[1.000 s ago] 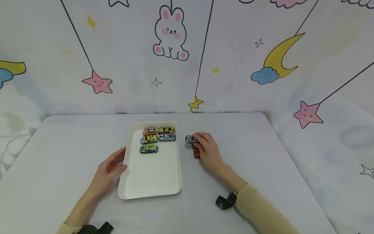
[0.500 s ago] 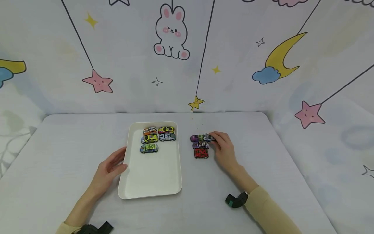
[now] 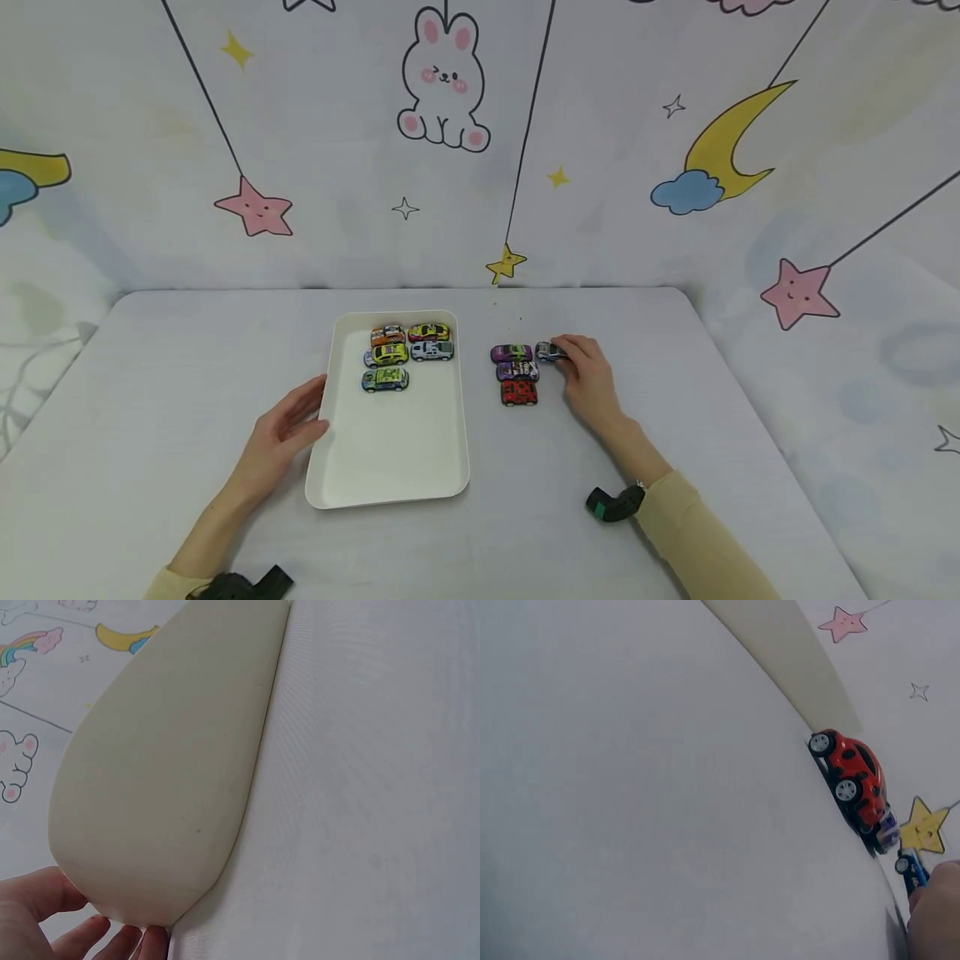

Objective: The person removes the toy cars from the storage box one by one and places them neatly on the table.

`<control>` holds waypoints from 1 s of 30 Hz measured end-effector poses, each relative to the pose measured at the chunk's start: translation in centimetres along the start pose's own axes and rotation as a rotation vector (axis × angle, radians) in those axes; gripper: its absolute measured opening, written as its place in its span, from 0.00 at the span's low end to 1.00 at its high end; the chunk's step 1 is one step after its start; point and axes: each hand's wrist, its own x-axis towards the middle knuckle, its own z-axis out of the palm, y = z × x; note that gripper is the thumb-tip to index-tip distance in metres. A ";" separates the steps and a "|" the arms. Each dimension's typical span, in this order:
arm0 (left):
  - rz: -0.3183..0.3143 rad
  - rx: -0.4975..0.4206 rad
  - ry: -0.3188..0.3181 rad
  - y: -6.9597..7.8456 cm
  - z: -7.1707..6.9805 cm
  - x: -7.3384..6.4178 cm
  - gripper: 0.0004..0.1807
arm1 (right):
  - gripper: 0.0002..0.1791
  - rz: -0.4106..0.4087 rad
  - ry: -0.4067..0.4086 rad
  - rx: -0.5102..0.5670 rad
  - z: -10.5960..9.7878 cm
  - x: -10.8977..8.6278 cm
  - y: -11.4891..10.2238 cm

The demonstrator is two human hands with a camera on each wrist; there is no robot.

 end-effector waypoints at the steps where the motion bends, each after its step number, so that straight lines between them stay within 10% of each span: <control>1: 0.000 0.001 0.001 0.0 0.0 0.0 0.31 | 0.22 0.002 -0.014 -0.004 0.0 0.0 0.2; 30: -0.005 0.012 0.013 0.1 0.1 0.1 0.31 | 0.25 0.160 -0.170 0.041 -0.6 0.1 0.1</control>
